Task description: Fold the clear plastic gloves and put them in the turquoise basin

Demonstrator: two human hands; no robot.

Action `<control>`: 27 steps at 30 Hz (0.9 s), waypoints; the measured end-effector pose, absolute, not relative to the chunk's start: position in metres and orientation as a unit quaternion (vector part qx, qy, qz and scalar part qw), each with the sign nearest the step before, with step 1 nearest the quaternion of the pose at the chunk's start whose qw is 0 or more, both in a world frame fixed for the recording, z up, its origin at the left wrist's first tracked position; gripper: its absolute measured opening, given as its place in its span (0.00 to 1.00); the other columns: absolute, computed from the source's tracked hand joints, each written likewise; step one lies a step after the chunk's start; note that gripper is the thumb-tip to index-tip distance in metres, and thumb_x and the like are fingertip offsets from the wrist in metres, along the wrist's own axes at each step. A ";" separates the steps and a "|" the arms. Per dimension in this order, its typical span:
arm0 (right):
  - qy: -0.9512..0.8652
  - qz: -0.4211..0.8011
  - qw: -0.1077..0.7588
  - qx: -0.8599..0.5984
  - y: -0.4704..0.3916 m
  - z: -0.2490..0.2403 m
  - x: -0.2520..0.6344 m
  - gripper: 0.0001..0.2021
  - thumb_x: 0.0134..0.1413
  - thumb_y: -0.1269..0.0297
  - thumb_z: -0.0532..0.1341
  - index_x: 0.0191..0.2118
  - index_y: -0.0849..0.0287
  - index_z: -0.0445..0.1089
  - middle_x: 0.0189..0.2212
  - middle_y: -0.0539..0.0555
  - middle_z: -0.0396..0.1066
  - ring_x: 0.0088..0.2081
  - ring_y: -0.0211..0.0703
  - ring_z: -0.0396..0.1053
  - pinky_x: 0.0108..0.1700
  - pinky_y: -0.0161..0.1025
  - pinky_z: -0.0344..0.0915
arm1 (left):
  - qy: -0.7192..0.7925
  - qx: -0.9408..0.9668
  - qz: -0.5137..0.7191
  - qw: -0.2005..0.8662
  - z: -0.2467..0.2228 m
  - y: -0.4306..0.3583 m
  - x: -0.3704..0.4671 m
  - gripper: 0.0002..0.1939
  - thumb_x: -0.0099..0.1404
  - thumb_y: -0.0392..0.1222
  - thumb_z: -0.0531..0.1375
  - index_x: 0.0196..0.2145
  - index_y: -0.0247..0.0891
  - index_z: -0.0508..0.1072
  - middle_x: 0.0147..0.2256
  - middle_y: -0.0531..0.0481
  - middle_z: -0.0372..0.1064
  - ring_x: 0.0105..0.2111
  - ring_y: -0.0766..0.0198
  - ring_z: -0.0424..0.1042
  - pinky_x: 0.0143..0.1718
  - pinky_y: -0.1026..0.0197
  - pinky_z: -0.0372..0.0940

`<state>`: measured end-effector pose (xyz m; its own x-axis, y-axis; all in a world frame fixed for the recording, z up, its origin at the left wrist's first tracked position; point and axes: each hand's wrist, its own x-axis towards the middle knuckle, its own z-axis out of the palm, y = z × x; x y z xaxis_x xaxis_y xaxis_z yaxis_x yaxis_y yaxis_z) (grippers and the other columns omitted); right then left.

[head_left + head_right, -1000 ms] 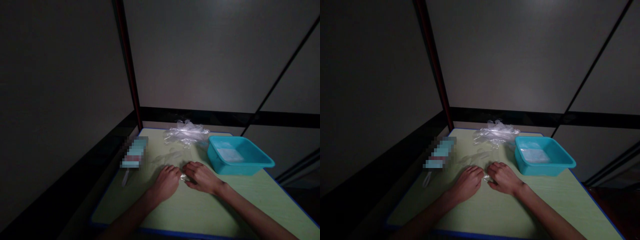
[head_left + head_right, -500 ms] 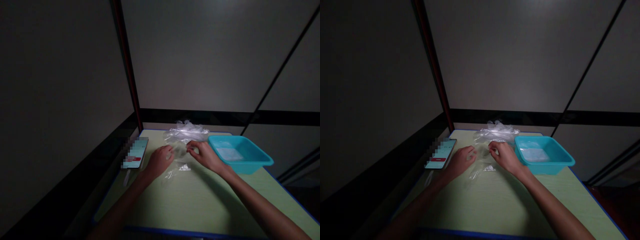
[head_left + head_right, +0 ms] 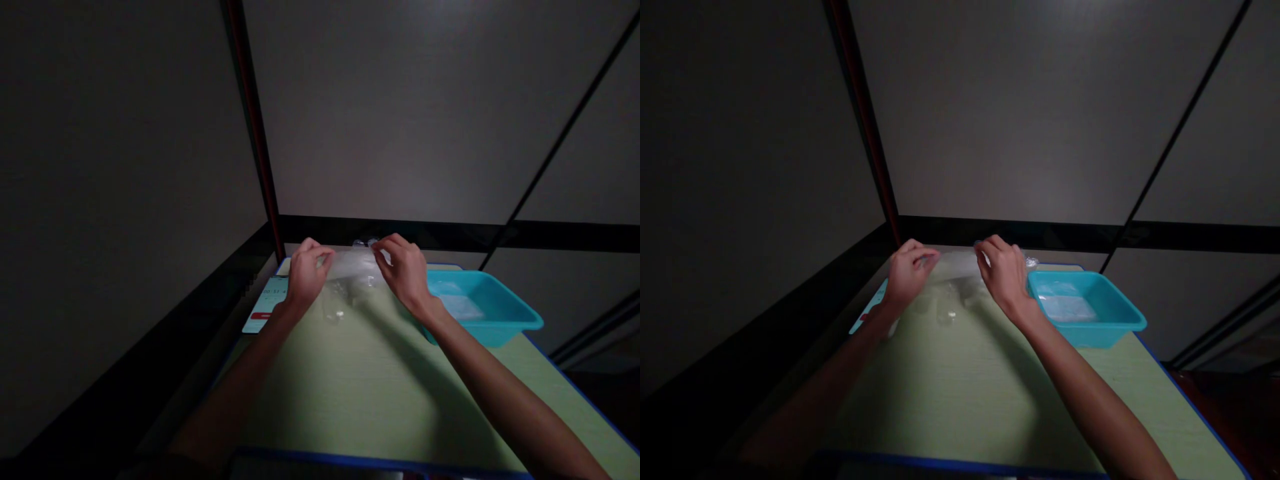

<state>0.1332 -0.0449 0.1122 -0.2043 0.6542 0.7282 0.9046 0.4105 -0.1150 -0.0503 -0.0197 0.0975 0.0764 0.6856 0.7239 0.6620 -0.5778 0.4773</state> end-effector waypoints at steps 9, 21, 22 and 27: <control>-0.856 -0.244 0.302 -0.343 -0.098 0.048 0.157 0.10 0.58 0.72 0.49 0.38 0.60 0.67 0.32 0.54 0.69 0.30 0.38 0.62 0.31 0.38 0.49 | 0.420 0.828 0.370 0.038 0.060 -0.075 -0.069 0.07 0.58 0.35 0.53 0.28 0.39 0.71 0.30 0.52 0.59 0.29 0.68 0.61 0.31 0.66 0.57; -0.917 -0.139 0.193 -0.319 -0.119 -0.018 0.182 0.17 0.61 0.71 0.42 0.30 0.61 0.66 0.26 0.53 0.66 0.27 0.38 0.61 0.31 0.38 0.53 | 0.376 0.901 0.183 0.113 -0.006 -0.106 -0.053 0.11 0.58 0.30 0.50 0.24 0.38 0.68 0.28 0.52 0.61 0.28 0.67 0.63 0.30 0.66 0.56; -0.921 -0.130 0.175 -0.321 -0.120 -0.019 0.186 0.17 0.61 0.71 0.42 0.31 0.61 0.67 0.27 0.53 0.67 0.28 0.39 0.62 0.32 0.38 0.54 | 0.371 0.904 0.177 0.116 -0.006 -0.109 -0.051 0.10 0.58 0.30 0.50 0.24 0.38 0.68 0.28 0.52 0.61 0.28 0.67 0.63 0.30 0.66 0.56; -0.934 -0.064 0.076 -0.344 -0.124 -0.014 0.211 0.13 0.58 0.72 0.47 0.43 0.56 0.65 0.36 0.54 0.68 0.35 0.42 0.64 0.37 0.39 0.60 | 0.308 0.917 0.155 0.202 0.004 -0.126 -0.044 0.06 0.52 0.32 0.57 0.28 0.40 0.71 0.29 0.53 0.67 0.28 0.65 0.66 0.29 0.66 0.59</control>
<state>0.2114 -0.1236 -0.0139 -0.7521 0.6321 0.1864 0.6516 0.7556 0.0668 -0.0435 -0.1258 0.0043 0.7628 0.6267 0.1593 0.5014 -0.7288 0.4664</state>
